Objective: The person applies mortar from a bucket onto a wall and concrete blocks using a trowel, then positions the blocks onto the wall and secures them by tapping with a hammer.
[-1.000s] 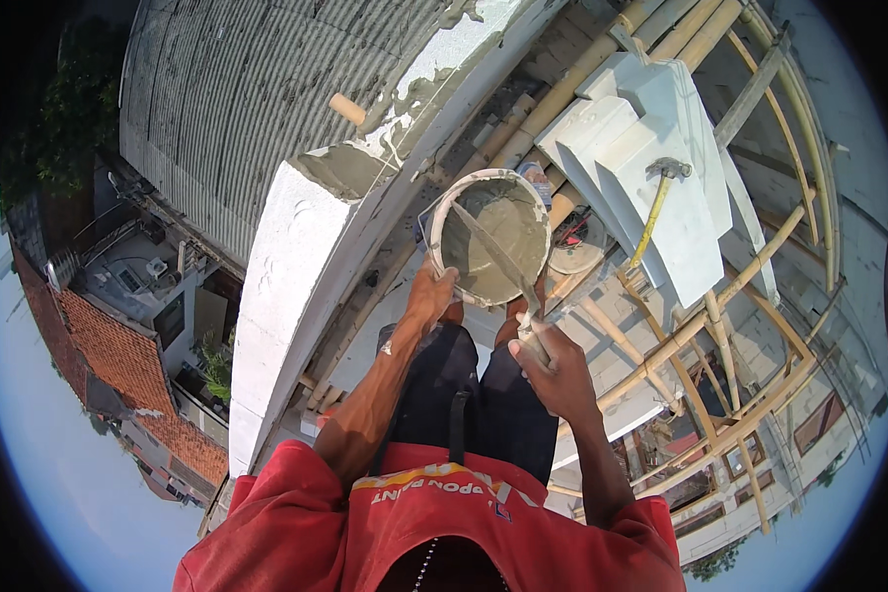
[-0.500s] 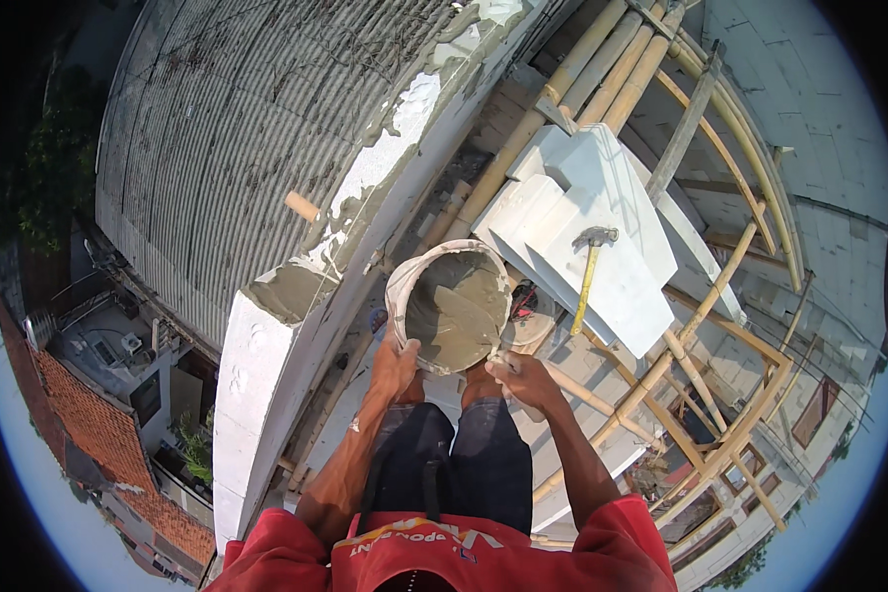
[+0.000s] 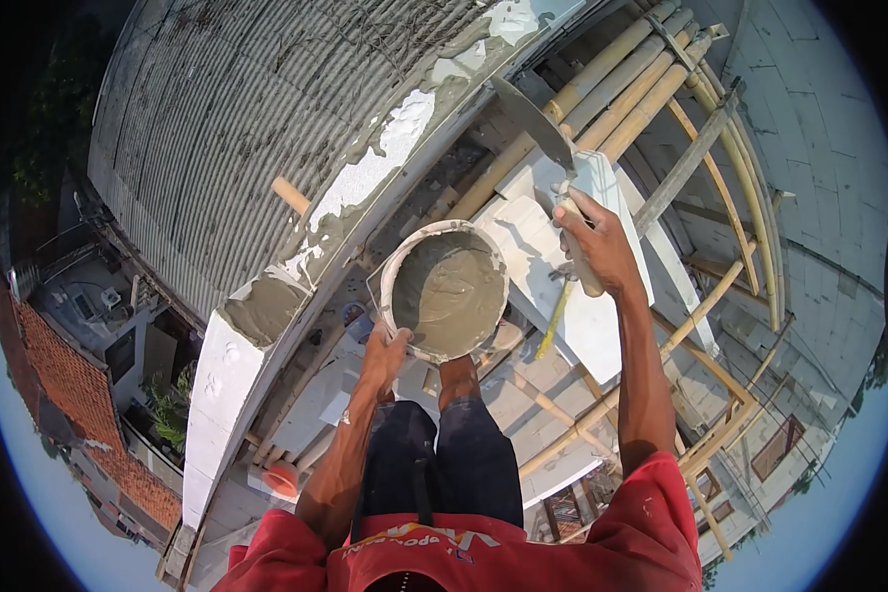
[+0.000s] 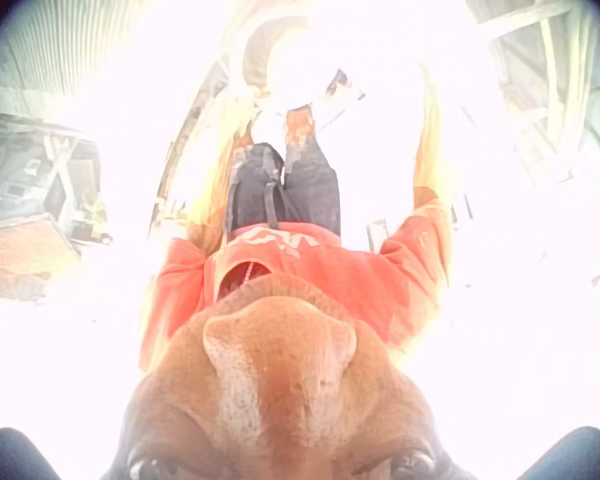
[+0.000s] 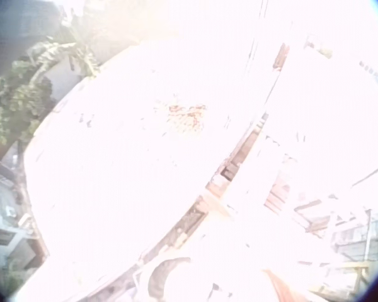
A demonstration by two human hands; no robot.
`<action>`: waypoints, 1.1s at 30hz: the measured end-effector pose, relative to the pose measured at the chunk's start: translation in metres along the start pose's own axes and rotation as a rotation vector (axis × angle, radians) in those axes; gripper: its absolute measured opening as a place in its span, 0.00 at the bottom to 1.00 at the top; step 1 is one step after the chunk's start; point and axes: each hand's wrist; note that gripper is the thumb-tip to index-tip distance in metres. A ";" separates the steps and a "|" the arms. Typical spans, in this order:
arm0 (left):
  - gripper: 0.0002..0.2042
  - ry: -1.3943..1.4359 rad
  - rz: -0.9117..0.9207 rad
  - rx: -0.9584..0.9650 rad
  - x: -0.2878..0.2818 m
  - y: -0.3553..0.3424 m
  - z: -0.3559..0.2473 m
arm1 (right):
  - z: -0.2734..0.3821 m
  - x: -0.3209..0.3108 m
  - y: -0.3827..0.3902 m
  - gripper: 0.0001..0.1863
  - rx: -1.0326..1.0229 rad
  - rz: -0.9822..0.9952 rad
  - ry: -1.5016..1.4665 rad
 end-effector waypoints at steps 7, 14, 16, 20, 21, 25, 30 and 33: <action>0.25 -0.008 -0.060 0.077 0.011 -0.009 0.021 | 0.077 -0.011 -0.175 0.19 -0.598 -0.211 1.079; 0.27 0.036 -0.057 0.030 0.007 0.001 0.027 | 0.086 -0.030 -0.227 0.15 -0.681 -0.409 1.247; 0.27 0.069 -0.051 0.020 0.009 0.002 0.028 | 0.070 -0.039 -0.224 0.16 -0.667 -0.424 1.209; 0.27 0.094 -0.065 -0.007 0.001 0.009 0.028 | 0.029 -0.031 -0.149 0.21 -0.539 -0.332 0.697; 0.25 0.077 -0.101 0.027 -0.002 0.009 0.031 | 0.020 -0.022 -0.113 0.23 -0.342 -0.247 0.400; 0.23 0.065 -0.090 0.046 0.008 0.008 0.020 | -0.022 -0.006 0.029 0.23 0.079 0.017 -0.198; 0.34 -0.118 -0.065 0.132 -0.006 0.006 0.033 | -0.086 0.038 0.093 0.22 0.394 0.438 0.101; 0.38 -0.232 -0.058 0.191 0.000 0.015 0.020 | -0.179 0.080 0.092 0.23 0.144 0.268 0.370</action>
Point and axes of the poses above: each hand's wrist, its own y-axis away from the middle knuckle, its own x-axis out of the palm, z = x × y, and after that the axes turned 9 degrees about -y, right-handed
